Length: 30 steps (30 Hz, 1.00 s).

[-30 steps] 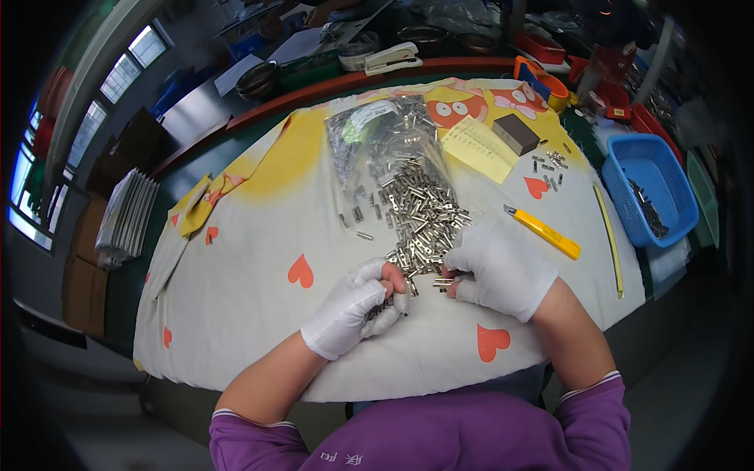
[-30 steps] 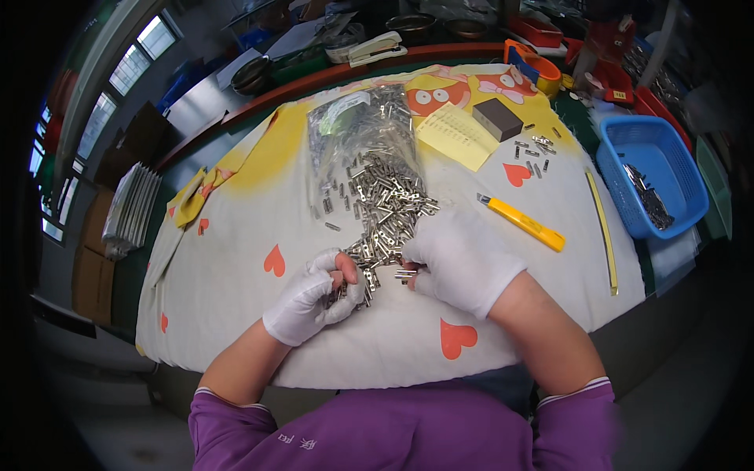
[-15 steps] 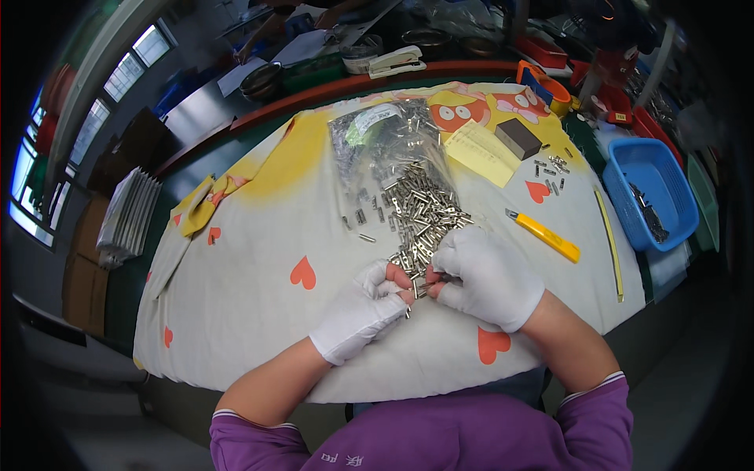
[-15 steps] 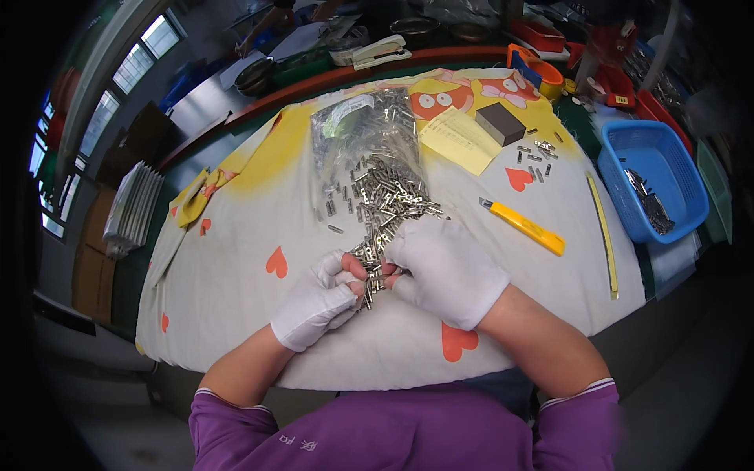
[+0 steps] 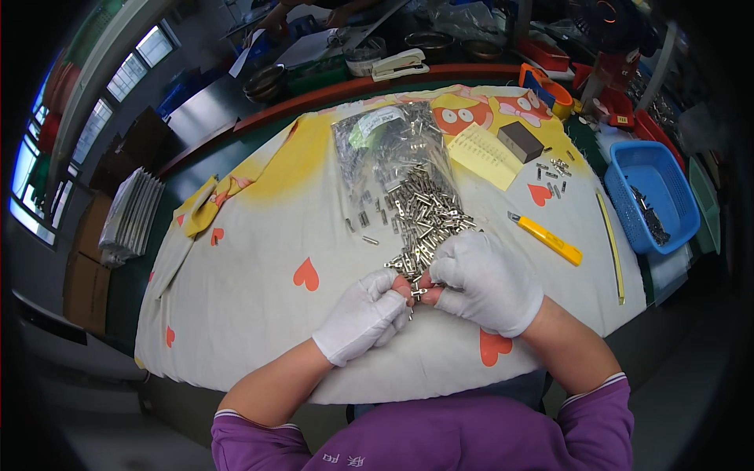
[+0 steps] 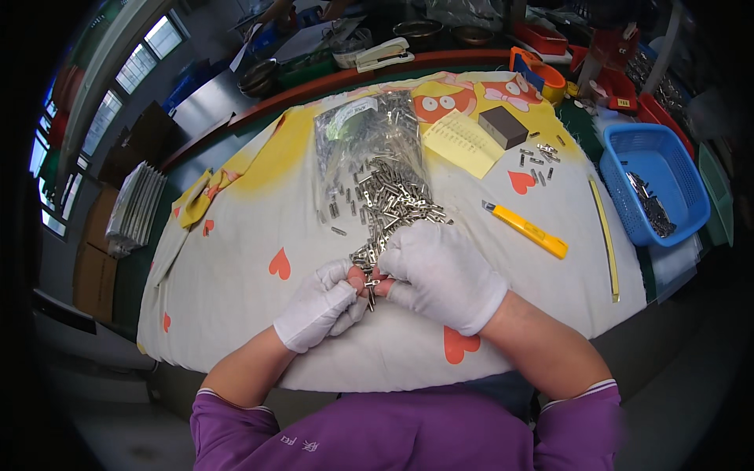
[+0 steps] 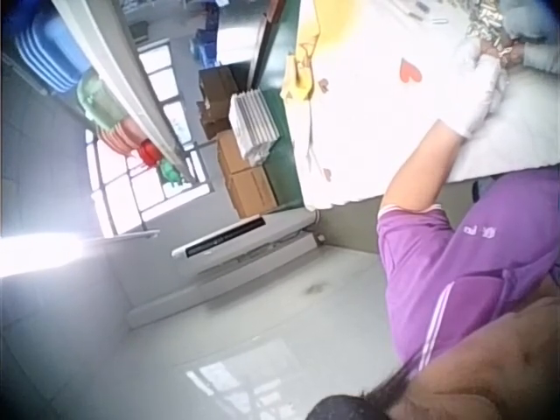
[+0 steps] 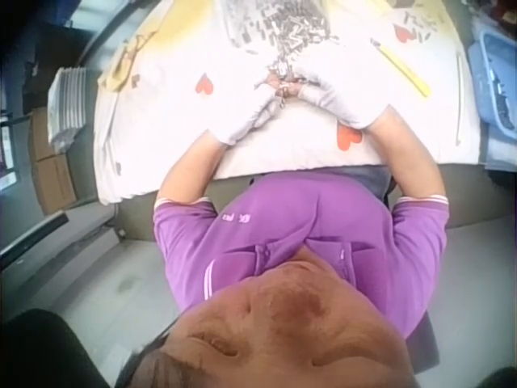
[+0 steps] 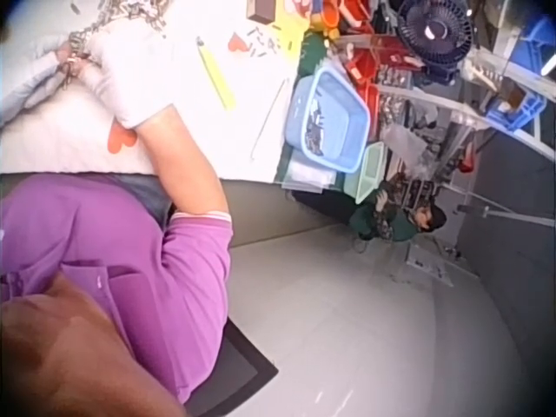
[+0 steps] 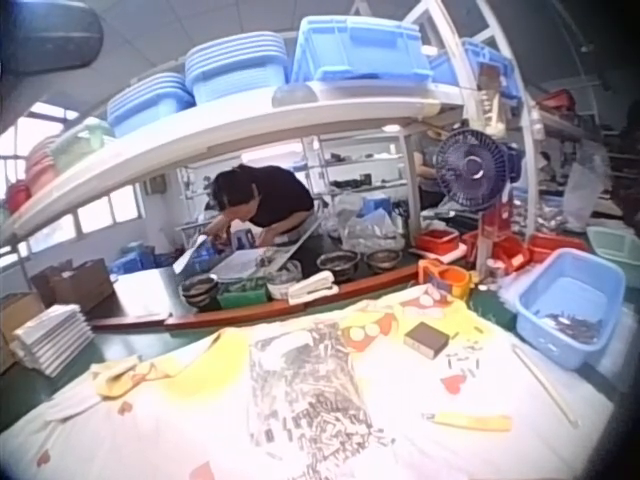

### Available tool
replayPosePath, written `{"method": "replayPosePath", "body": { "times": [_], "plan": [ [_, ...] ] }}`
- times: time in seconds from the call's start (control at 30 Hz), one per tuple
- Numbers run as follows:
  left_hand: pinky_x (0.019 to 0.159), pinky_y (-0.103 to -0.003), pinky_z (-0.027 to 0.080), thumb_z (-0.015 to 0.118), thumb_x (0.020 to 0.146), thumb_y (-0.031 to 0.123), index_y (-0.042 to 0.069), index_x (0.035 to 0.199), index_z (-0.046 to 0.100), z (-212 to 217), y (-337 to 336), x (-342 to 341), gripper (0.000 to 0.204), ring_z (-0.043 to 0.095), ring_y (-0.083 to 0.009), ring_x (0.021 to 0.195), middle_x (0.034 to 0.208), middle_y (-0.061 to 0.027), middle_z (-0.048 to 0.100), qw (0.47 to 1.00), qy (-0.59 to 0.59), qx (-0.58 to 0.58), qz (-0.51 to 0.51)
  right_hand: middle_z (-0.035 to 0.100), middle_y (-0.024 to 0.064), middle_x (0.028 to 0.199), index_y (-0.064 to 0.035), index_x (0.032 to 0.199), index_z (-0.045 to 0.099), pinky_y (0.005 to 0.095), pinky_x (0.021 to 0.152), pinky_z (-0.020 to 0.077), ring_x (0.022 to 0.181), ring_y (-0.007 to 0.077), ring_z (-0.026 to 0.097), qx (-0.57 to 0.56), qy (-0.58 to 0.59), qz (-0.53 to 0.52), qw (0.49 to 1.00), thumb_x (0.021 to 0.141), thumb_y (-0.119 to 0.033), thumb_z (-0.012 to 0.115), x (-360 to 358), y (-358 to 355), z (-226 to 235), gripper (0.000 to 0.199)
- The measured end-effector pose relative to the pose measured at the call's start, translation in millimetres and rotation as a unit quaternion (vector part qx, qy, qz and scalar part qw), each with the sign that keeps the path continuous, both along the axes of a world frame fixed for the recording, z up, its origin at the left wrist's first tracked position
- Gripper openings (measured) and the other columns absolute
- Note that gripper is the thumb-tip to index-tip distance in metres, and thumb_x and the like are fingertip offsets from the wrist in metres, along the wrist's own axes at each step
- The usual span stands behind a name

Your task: Sorting small metal components on a workbench into different groups or containers.

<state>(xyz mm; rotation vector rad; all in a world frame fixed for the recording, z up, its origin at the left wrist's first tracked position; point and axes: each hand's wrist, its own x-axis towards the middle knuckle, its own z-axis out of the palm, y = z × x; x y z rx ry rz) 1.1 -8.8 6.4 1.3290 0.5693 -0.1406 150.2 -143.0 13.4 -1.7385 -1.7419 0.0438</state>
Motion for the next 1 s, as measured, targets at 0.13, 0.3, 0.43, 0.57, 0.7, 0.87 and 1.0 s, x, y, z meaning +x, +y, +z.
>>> {"method": "replayPosePath", "body": {
  "times": [0.13,0.3,0.43,0.57,0.7,0.87,1.0],
  "plan": [
    [0.036,-0.02,0.024,0.047,0.091,0.023,0.009,0.084,0.049,-3.8,1.6,-1.4,0.016,0.033,-0.0049,0.04,0.058,0.0009,0.045,1.0,-0.018,-0.009,-0.014,0.056,0.0088,0.072,-0.0061,0.072,0.06,0.0393,0.065,0.045,0.074,0.0281,0.056,-0.001,-0.006,-0.002,1.0,0.07,-0.021,0.068,-1.1,-0.2,0.8,0.017],
    [0.036,-0.021,0.024,0.045,0.094,0.033,0.008,0.081,0.05,-6.7,2.6,-2.8,0.029,0.033,-0.0059,0.039,0.056,0.0006,0.045,0.999,-0.028,-0.001,-0.028,0.057,0.0086,0.073,-0.0069,0.074,0.061,0.0387,0.066,0.0455,0.074,0.028,0.056,0.009,0.002,0.002,1.0,0.071,-0.021,0.067,-1.5,1.3,-3.3,0.015],
    [0.036,-0.022,0.025,0.043,0.094,0.035,0.009,0.079,0.051,-6.6,2.3,-2.1,0.031,0.033,-0.0066,0.039,0.056,-0.0003,0.046,0.999,-0.031,0.015,-0.019,0.058,0.0083,0.074,-0.0073,0.076,0.062,0.0384,0.066,0.0459,0.075,0.0281,0.056,0.014,0.011,0.002,1.0,0.072,-0.021,0.066,-2.1,1.7,-5.7,0.014],
    [0.036,-0.021,0.025,0.043,0.094,0.037,0.008,0.077,0.051,-9.0,3.4,-2.3,0.035,0.033,-0.0065,0.038,0.056,-0.0009,0.049,0.999,-0.041,-0.002,-0.012,0.057,0.0093,0.071,-0.0062,0.076,0.061,0.0388,0.061,0.043,0.068,0.0291,0.055,0.036,0.016,0.007,0.999,0.069,-0.012,0.07,-2.2,3.8,-5.4,0.012],
    [0.037,-0.02,0.025,0.046,0.093,0.041,0.008,0.081,0.051,-11.2,1.9,-1.0,0.035,0.035,-0.0066,0.038,0.06,-0.0025,0.051,0.998,-0.036,-0.048,0.014,0.055,0.0109,0.065,-0.0055,0.072,0.061,0.0404,0.057,0.0418,0.062,0.0306,0.054,0.038,0.027,0.039,0.998,0.069,-0.014,0.071,-3.8,5.7,-0.1,0.013],
    [0.037,-0.018,0.025,0.05,0.091,0.027,0.009,0.09,0.051,-17.5,9.9,-4.1,0.018,0.035,-0.0045,0.043,0.069,-0.0017,0.053,0.988,-0.087,-0.119,-0.034,0.054,0.0112,0.065,-0.0049,0.07,0.061,0.0399,0.057,0.0412,0.062,0.0304,0.054,0.049,0.045,0.024,0.998,0.067,-0.013,0.072,1.2,3.8,-3.8,0.014],
    [0.037,-0.02,0.024,0.056,0.088,0.028,0.009,0.089,0.05,-12.0,9.0,-1.8,0.021,0.031,-0.0054,0.04,0.064,-0.0038,0.05,0.985,-0.106,-0.136,-0.012,0.055,0.0105,0.071,-0.0048,0.073,0.062,0.0379,0.065,0.0425,0.074,0.0283,0.054,-0.039,0.024,-0.002,0.999,0.064,-0.009,0.071,11.9,-5.8,-5.0,0.013]
  ]
}}
